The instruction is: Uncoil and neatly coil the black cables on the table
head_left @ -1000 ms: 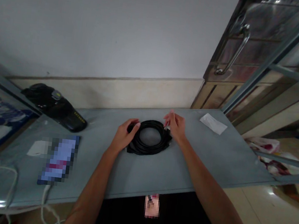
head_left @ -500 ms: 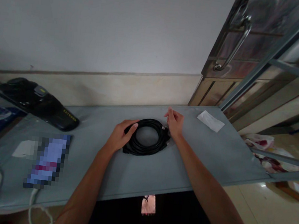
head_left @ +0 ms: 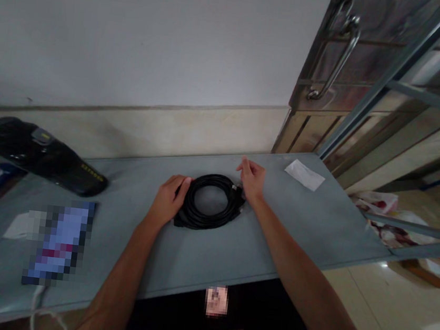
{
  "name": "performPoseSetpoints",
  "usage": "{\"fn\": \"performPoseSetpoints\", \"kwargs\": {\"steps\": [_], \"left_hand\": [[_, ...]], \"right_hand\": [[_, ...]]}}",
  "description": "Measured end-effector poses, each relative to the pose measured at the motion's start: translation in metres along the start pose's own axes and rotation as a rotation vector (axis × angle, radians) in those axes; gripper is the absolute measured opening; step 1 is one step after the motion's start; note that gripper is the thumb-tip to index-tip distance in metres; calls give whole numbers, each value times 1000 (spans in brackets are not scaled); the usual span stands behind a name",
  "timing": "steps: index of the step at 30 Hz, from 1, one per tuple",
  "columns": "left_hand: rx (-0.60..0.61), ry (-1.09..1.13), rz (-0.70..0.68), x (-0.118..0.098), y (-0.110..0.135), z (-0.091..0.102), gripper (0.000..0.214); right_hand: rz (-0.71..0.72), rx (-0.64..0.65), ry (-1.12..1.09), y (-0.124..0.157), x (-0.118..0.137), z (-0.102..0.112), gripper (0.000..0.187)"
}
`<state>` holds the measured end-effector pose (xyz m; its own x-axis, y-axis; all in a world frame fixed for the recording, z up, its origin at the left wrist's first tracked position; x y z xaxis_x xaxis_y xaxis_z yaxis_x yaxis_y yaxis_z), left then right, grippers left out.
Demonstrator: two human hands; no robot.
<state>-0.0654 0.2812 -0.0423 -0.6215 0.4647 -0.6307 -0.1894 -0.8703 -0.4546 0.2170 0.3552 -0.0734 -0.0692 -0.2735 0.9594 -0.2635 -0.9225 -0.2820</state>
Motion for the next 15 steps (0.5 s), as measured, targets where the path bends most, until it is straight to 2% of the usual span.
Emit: {"fn": "performPoseSetpoints", "kwargs": {"steps": [15], "left_hand": [[-3, 0, 8, 3, 0, 0, 47]], "right_hand": [[-15, 5, 3, 0, -3, -1, 80]]}}
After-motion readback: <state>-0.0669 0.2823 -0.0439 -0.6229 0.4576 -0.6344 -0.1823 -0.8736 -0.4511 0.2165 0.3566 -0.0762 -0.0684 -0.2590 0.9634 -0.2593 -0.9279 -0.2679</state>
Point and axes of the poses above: each hand's wrist, its own y-axis away from the middle knuckle, its own z-axis out of the back of the hand, x = y × z, the point moved 10 cm from there along -y, towards the middle knuckle, and after that the axes turned 1 degree about -z, right-handed, at the moved point
